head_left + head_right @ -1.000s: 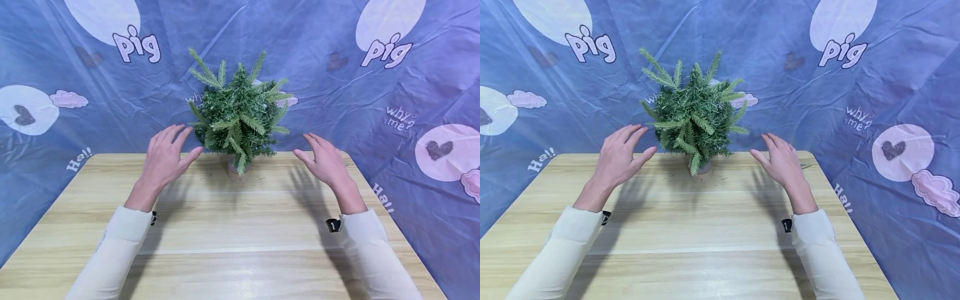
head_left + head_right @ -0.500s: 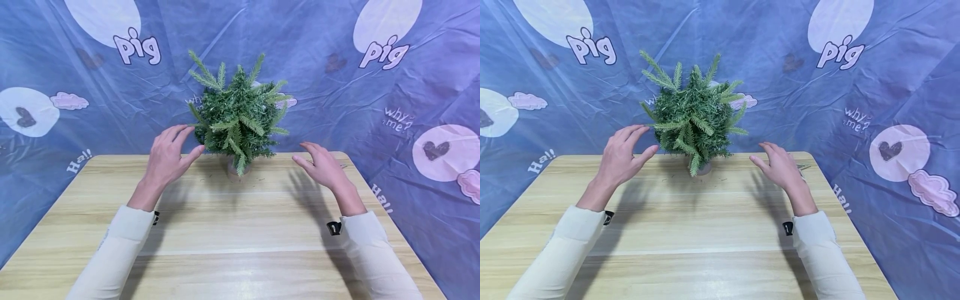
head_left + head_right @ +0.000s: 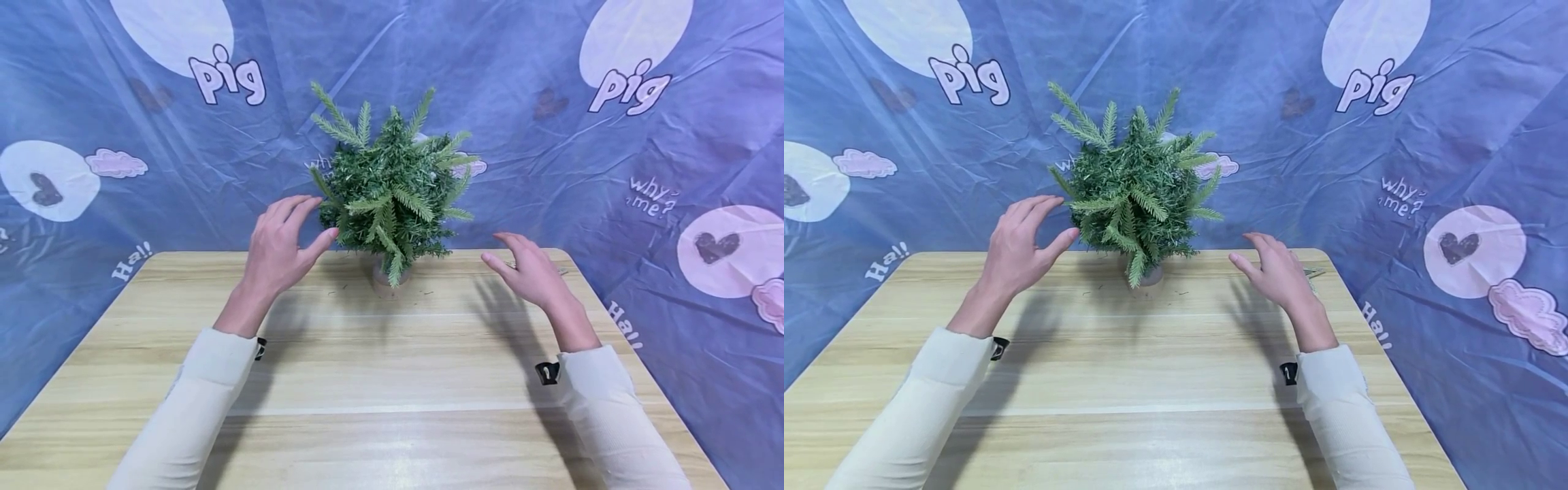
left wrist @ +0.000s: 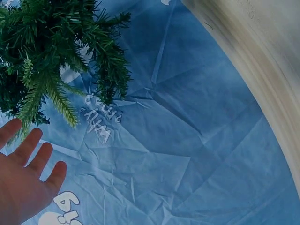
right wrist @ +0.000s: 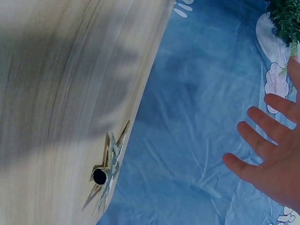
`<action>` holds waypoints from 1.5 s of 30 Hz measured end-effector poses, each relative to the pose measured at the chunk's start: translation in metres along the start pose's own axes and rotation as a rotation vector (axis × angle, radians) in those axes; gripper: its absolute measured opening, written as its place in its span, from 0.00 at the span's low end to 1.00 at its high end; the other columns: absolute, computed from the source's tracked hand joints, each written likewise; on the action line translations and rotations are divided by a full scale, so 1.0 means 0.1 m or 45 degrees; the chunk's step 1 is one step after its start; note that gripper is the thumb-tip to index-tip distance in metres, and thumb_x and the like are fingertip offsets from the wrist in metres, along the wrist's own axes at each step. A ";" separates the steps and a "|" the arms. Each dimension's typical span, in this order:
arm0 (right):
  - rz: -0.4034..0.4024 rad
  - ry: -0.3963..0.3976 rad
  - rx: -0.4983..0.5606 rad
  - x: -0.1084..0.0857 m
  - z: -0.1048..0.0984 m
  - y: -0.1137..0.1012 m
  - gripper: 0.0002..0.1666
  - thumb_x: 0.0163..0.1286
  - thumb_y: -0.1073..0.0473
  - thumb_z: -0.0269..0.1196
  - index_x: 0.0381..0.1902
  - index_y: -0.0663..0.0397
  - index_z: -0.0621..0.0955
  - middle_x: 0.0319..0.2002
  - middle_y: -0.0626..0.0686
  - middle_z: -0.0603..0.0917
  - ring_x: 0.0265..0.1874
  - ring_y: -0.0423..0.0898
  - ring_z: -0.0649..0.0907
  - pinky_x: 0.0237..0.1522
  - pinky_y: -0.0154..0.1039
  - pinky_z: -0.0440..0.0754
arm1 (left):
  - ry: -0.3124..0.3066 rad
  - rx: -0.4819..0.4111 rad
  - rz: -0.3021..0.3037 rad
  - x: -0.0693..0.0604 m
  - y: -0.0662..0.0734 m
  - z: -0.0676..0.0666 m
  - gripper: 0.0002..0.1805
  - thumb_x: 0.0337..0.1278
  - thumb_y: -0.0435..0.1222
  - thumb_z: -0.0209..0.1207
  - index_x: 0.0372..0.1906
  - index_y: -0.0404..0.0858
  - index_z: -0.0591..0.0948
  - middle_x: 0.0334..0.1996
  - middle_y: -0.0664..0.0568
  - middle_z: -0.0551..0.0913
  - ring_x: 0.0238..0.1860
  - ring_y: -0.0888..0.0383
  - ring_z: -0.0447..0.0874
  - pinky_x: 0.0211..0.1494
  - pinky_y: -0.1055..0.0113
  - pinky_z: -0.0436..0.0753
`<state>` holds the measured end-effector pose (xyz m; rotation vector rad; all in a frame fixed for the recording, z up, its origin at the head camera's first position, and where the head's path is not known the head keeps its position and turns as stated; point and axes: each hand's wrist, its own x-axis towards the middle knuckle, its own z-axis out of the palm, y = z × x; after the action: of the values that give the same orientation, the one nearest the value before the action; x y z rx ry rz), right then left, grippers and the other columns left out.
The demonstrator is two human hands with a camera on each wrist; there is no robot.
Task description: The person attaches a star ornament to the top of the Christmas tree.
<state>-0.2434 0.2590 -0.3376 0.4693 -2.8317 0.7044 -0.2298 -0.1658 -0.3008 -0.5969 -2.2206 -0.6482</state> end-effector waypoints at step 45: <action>0.023 0.015 0.111 -0.15 0.05 0.41 0.37 0.79 0.46 0.56 0.72 0.69 0.66 0.69 0.73 0.68 0.44 0.66 0.84 0.66 0.68 0.65 | 0.207 -0.127 0.183 0.35 0.15 0.01 0.24 0.66 0.46 0.62 0.57 0.32 0.83 0.53 0.39 0.85 0.57 0.43 0.80 0.64 0.51 0.76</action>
<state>-0.2443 0.2949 -0.3634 0.4521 -2.8067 0.8342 -0.2429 -0.1460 -0.2712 -0.7210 -1.9839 -0.7096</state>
